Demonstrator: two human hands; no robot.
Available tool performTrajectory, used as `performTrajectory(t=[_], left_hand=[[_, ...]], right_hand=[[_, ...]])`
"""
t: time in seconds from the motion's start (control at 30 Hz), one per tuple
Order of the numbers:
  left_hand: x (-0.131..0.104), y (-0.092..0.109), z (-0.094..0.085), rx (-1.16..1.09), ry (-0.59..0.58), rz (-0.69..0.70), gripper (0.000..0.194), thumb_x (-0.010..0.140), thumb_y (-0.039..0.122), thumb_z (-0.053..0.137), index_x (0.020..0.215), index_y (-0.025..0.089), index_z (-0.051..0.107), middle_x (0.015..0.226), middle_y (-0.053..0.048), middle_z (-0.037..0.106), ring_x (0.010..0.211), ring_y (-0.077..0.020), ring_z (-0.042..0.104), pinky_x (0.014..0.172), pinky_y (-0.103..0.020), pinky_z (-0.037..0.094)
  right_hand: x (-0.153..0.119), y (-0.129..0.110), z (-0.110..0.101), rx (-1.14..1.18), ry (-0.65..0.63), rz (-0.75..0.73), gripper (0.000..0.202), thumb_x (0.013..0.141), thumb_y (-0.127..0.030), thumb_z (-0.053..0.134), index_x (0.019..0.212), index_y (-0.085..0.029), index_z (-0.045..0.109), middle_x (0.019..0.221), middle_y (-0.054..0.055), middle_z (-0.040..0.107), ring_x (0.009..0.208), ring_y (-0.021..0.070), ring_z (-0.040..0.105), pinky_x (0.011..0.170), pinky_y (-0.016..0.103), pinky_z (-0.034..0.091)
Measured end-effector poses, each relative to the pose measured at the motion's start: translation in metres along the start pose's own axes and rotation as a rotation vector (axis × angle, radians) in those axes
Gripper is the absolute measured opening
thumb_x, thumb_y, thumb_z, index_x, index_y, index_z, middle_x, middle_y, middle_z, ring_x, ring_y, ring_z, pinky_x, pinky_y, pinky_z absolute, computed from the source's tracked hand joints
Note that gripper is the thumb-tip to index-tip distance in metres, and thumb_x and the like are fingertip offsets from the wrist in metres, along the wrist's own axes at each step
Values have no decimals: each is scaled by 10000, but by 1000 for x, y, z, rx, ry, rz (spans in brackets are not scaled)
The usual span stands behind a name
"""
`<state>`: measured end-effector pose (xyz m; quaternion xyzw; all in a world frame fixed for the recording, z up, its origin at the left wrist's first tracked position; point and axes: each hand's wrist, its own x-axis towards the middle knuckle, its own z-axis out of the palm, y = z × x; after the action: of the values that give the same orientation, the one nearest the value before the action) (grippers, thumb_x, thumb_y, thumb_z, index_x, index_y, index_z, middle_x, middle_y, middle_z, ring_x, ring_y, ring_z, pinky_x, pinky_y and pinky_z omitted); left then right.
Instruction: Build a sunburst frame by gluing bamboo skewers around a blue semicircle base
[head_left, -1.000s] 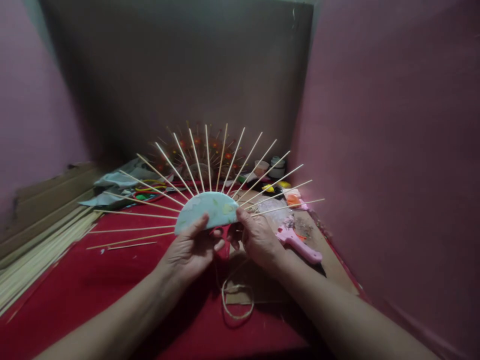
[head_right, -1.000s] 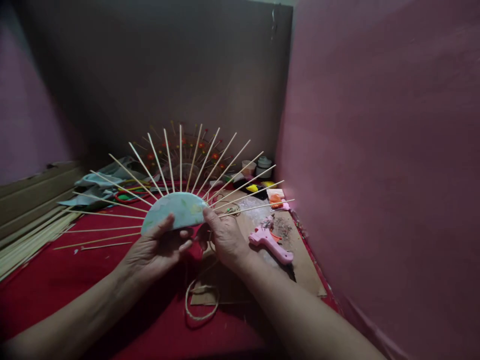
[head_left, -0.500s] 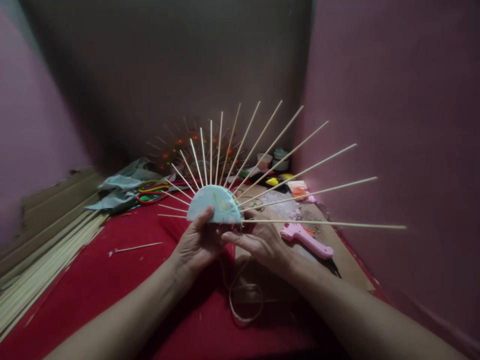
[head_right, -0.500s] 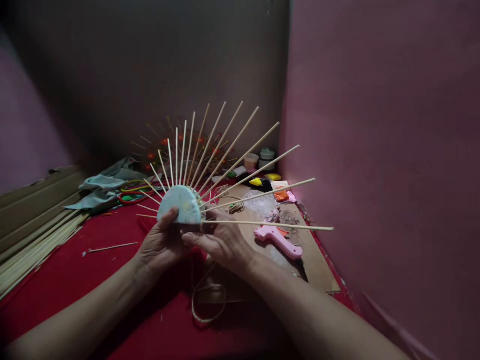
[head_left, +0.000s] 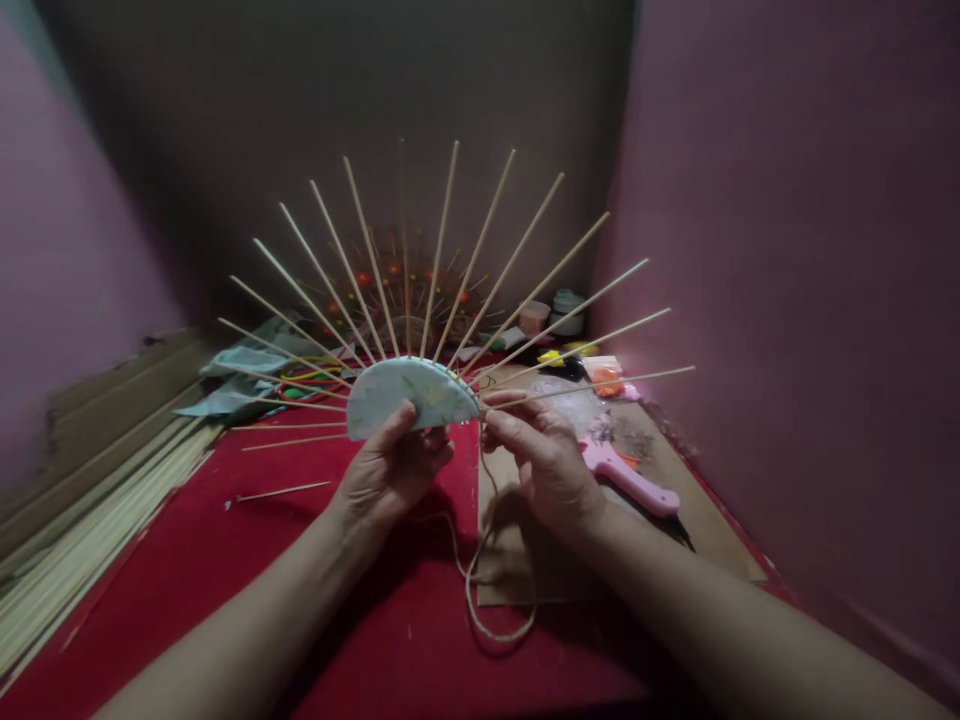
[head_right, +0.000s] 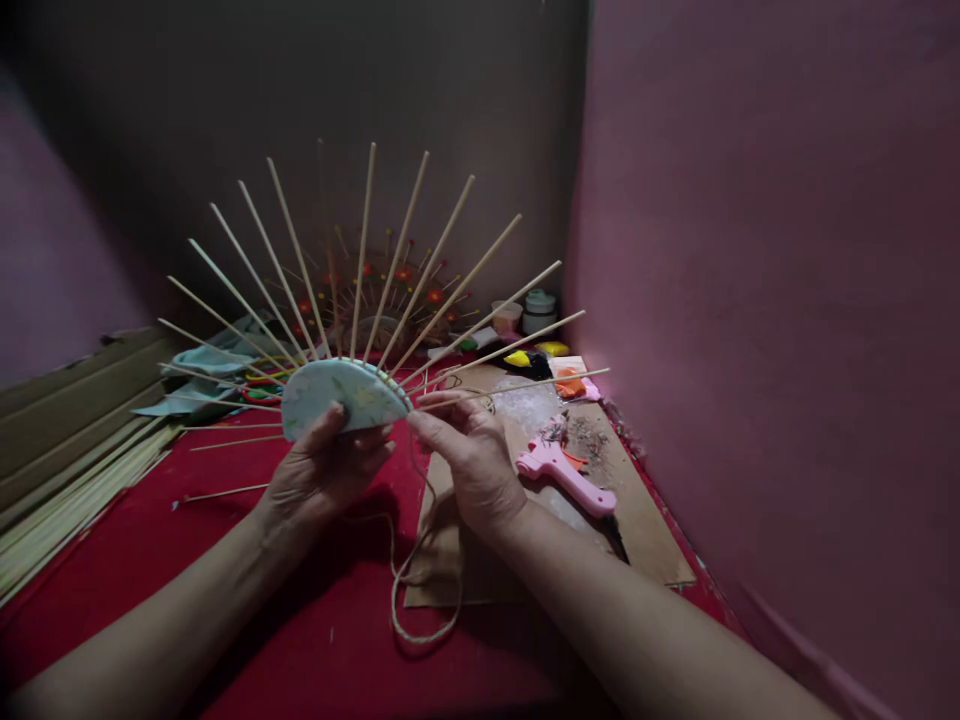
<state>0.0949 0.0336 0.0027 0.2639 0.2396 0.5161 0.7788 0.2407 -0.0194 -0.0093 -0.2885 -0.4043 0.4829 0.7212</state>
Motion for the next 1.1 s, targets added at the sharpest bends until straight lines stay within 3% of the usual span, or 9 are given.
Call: performTrajectory(t=[0.1, 0.27, 0.5, 0.7, 0.83, 0.93, 1.0, 1.03, 1.1], left_hand=[[1, -1, -3, -21, -49, -2, 191, 680, 82, 710, 850, 115, 630, 642, -15, 650, 482, -110, 546, 510, -268, 524], [3, 1, -8, -55, -62, -10, 226, 627, 52, 732, 820, 119, 635, 651, -13, 662, 476, -110, 554, 494, -255, 520], [6, 9, -9, -64, -18, 58, 182, 743, 48, 621, 890, 152, 643, 806, -36, 718, 621, -194, 663, 574, -357, 577], [7, 14, -7, -58, -8, 136, 111, 827, 101, 575, 896, 153, 645, 763, -27, 696, 540, -143, 618, 539, -290, 547], [10, 19, -4, -92, 37, 183, 166, 886, 91, 479, 886, 144, 636, 753, -26, 689, 547, -127, 606, 529, -255, 528], [13, 22, -4, -129, 34, 229, 211, 900, 73, 437, 887, 153, 631, 769, -20, 695, 574, -120, 613, 565, -252, 536], [15, 23, -4, -137, 16, 252, 200, 892, 69, 449, 886, 156, 629, 766, -14, 696, 569, -114, 609, 574, -249, 538], [15, 24, -5, -135, 10, 260, 185, 883, 68, 463, 875, 155, 626, 759, -13, 694, 564, -114, 607, 573, -249, 539], [15, 23, -6, -122, 6, 267, 155, 854, 56, 498, 852, 152, 619, 751, -11, 692, 559, -117, 606, 567, -253, 540]], right_hand=[[5, 1, -2, 58, 68, 43, 168, 667, -251, 766, 784, -201, 656, 688, -39, 632, 565, 89, 552, 575, 246, 422], [6, -3, 1, 133, 77, 58, 118, 660, -237, 751, 676, -190, 644, 637, -39, 607, 556, 96, 558, 562, 254, 426], [5, -16, 5, 196, 42, 50, 82, 657, -217, 740, 695, -211, 668, 711, -29, 636, 602, 101, 559, 599, 269, 425], [9, -30, 0, 208, 50, -52, 55, 675, -182, 709, 691, -224, 678, 825, -24, 655, 733, 105, 569, 657, 256, 443], [20, -45, -12, 257, 141, -70, 98, 667, -168, 687, 740, -224, 654, 825, -33, 654, 748, 97, 577, 684, 245, 453], [32, -51, -24, 294, 336, -37, 123, 686, -270, 645, 784, -196, 633, 796, -4, 649, 687, 115, 586, 637, 268, 464], [34, -49, -28, 221, 443, 44, 153, 704, -326, 606, 743, -178, 610, 731, 14, 639, 594, 120, 567, 562, 277, 453], [33, -46, -27, 141, 435, 89, 146, 705, -319, 600, 715, -174, 600, 684, 15, 627, 540, 114, 542, 517, 270, 430], [26, -39, -21, -58, 280, 134, 147, 709, -308, 607, 664, -170, 586, 597, 8, 596, 472, 103, 494, 451, 253, 374]])
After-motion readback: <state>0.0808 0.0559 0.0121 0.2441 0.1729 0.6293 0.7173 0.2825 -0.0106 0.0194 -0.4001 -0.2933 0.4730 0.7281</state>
